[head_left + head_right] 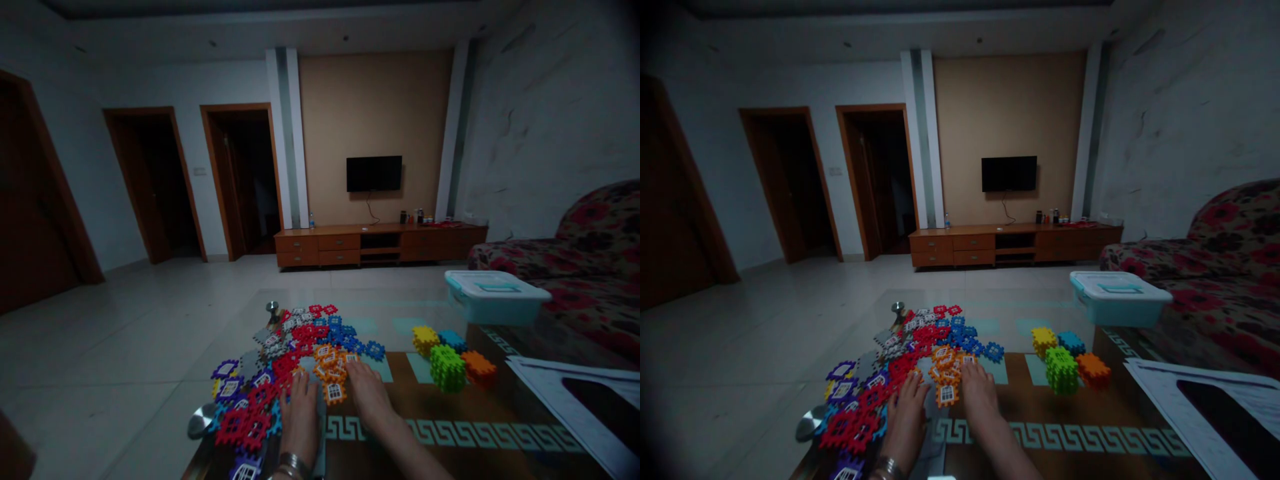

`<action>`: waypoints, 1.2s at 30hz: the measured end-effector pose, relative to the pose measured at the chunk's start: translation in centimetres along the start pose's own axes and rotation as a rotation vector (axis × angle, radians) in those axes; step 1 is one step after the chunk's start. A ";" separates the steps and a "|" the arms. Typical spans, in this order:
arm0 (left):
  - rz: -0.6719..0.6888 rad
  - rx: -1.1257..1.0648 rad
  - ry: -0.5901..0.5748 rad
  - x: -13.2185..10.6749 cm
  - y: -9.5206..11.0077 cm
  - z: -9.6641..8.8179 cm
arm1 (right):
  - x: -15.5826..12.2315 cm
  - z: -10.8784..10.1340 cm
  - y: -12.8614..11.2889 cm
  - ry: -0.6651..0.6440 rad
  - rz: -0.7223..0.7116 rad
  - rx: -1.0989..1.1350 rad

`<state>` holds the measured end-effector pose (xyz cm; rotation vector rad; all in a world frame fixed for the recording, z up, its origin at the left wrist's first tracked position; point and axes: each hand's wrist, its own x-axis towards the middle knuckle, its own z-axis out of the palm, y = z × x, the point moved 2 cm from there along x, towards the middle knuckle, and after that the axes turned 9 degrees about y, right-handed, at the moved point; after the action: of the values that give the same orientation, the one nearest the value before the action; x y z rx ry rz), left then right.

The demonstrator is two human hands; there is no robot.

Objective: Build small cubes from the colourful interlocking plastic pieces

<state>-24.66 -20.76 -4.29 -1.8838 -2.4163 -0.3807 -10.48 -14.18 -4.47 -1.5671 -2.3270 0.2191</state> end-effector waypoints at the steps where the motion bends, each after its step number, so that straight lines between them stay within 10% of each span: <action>1: 0.057 -0.039 -0.015 -0.1 0.6 0.0 | -0.7 -0.5 -0.1 -0.002 0.010 -0.025; 12: 0.251 -0.207 -0.215 -2.2 3.9 -0.8 | -2.4 0.5 4.7 0.056 -0.048 0.261; 19: 0.018 -0.049 0.062 0.9 0.4 -0.4 | -2.7 0.3 4.0 0.059 -0.077 0.182; 26: 0.001 0.018 -0.003 2.0 -1.3 0.2 | -3.8 -0.3 0.5 -0.020 -0.345 0.457; 36: 0.133 -0.133 -0.081 1.6 -0.4 -0.9 | 0.6 1.6 2.9 0.109 -0.119 0.254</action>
<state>-25.54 -19.56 -3.18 -2.1409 -2.3513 -0.4767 -8.73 -12.40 -6.73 -1.2834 -2.2006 0.3752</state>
